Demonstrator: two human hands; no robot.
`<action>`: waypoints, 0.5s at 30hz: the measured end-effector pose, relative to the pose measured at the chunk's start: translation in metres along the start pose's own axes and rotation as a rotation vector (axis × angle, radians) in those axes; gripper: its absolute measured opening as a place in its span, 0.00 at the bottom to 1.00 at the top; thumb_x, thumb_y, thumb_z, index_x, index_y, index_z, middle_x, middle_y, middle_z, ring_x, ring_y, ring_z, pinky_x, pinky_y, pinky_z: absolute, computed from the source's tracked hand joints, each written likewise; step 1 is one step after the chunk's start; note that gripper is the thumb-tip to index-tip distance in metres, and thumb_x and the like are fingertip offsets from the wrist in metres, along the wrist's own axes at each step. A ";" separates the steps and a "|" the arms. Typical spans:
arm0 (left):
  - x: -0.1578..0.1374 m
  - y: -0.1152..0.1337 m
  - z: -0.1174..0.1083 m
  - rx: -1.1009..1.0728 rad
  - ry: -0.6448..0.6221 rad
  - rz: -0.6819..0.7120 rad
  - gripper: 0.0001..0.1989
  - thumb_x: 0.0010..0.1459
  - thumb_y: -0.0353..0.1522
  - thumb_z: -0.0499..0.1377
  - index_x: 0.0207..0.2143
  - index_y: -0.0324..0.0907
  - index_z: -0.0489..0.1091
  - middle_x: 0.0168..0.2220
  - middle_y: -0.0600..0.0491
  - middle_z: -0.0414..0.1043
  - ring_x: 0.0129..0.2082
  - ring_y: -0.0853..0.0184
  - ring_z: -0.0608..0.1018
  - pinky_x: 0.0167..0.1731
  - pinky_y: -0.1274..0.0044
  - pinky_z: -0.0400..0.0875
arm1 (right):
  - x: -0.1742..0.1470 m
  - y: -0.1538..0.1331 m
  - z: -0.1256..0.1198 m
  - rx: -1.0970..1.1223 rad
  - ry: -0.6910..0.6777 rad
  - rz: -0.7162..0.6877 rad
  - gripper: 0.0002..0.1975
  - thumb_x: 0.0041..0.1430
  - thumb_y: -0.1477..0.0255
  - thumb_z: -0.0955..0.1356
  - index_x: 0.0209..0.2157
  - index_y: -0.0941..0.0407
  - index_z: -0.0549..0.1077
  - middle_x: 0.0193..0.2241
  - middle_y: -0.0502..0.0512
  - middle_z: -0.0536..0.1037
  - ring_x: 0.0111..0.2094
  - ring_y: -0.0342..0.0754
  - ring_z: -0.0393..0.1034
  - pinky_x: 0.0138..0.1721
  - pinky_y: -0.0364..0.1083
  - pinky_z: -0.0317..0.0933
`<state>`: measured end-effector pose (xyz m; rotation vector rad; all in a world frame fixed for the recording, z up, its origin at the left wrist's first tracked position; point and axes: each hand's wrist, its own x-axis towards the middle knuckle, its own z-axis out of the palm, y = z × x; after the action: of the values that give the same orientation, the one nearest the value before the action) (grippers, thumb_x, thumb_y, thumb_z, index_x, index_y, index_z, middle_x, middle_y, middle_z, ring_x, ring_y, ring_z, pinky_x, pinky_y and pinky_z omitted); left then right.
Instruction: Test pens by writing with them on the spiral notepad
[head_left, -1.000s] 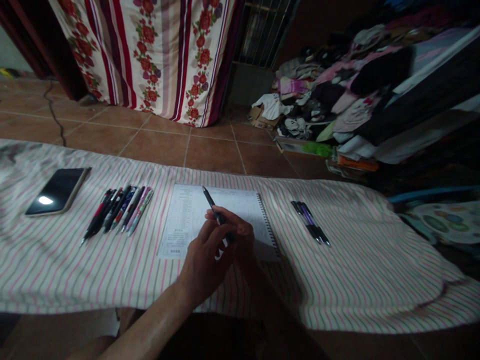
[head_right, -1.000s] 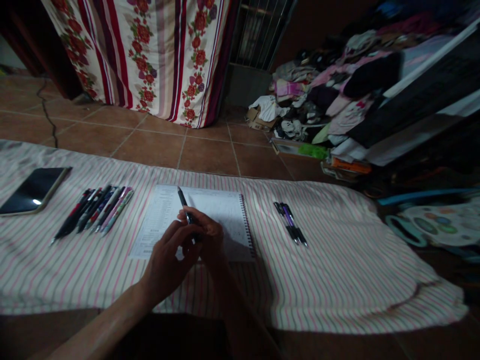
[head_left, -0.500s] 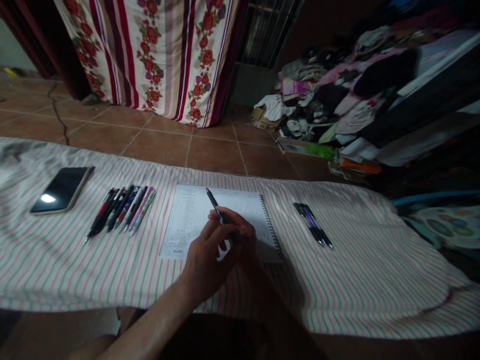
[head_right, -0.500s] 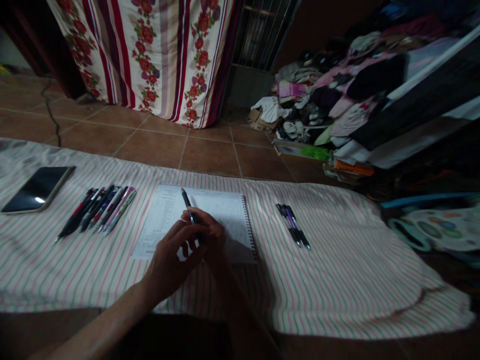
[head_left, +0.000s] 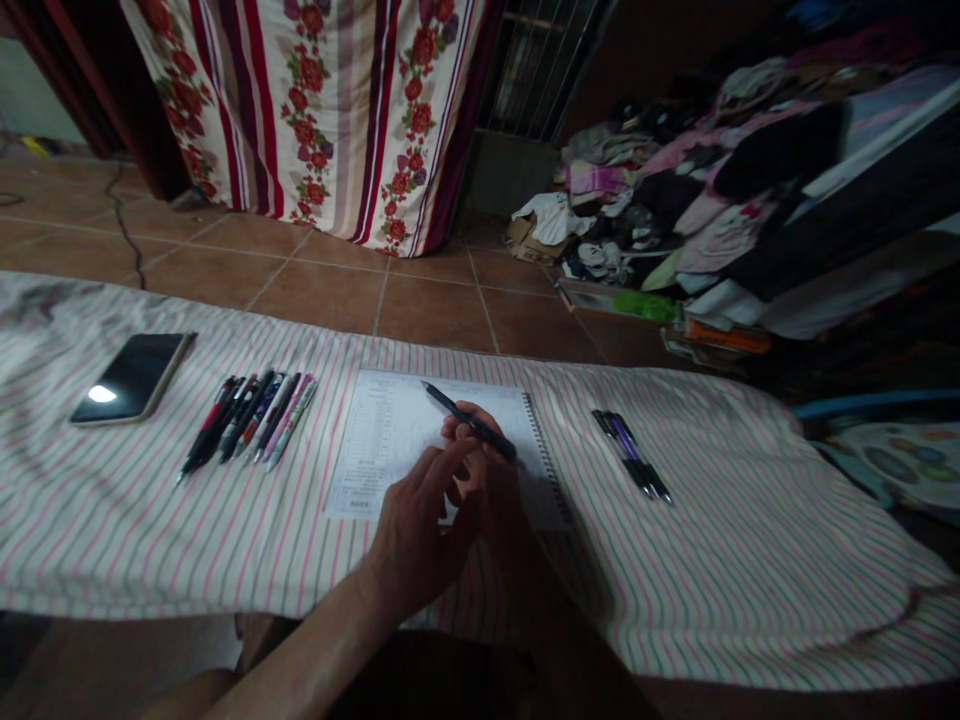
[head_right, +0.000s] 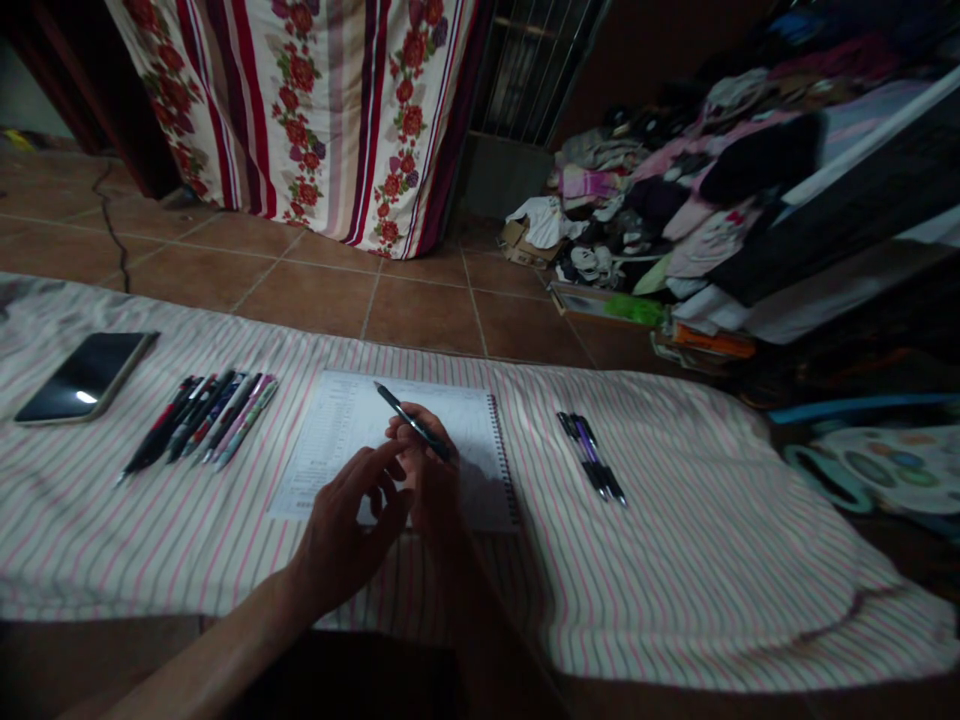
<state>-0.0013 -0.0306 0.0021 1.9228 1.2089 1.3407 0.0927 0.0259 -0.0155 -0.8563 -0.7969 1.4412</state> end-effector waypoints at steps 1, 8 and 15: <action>0.000 0.000 0.000 0.011 0.018 0.004 0.17 0.58 0.25 0.50 0.50 0.44 0.58 0.33 0.53 0.66 0.25 0.74 0.69 0.24 0.80 0.66 | 0.001 -0.001 0.001 0.048 0.028 0.010 0.14 0.47 0.67 0.71 0.37 0.53 0.71 0.28 0.48 0.72 0.28 0.41 0.66 0.25 0.39 0.60; -0.002 -0.001 0.002 0.093 0.040 -0.016 0.10 0.59 0.24 0.47 0.39 0.41 0.65 0.31 0.52 0.69 0.27 0.71 0.71 0.26 0.78 0.65 | 0.015 0.000 0.000 0.361 0.043 0.081 0.13 0.44 0.66 0.73 0.35 0.53 0.73 0.23 0.45 0.69 0.23 0.35 0.61 0.23 0.36 0.57; 0.000 -0.002 -0.001 0.202 -0.023 -0.127 0.10 0.59 0.25 0.47 0.38 0.40 0.67 0.30 0.52 0.69 0.24 0.72 0.70 0.24 0.78 0.64 | 0.014 -0.001 0.003 0.416 0.040 0.139 0.11 0.45 0.66 0.73 0.32 0.54 0.74 0.22 0.45 0.68 0.21 0.34 0.60 0.22 0.35 0.58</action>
<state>-0.0029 -0.0297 0.0002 1.9529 1.4774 1.1659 0.0903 0.0399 -0.0142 -0.6258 -0.3897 1.6326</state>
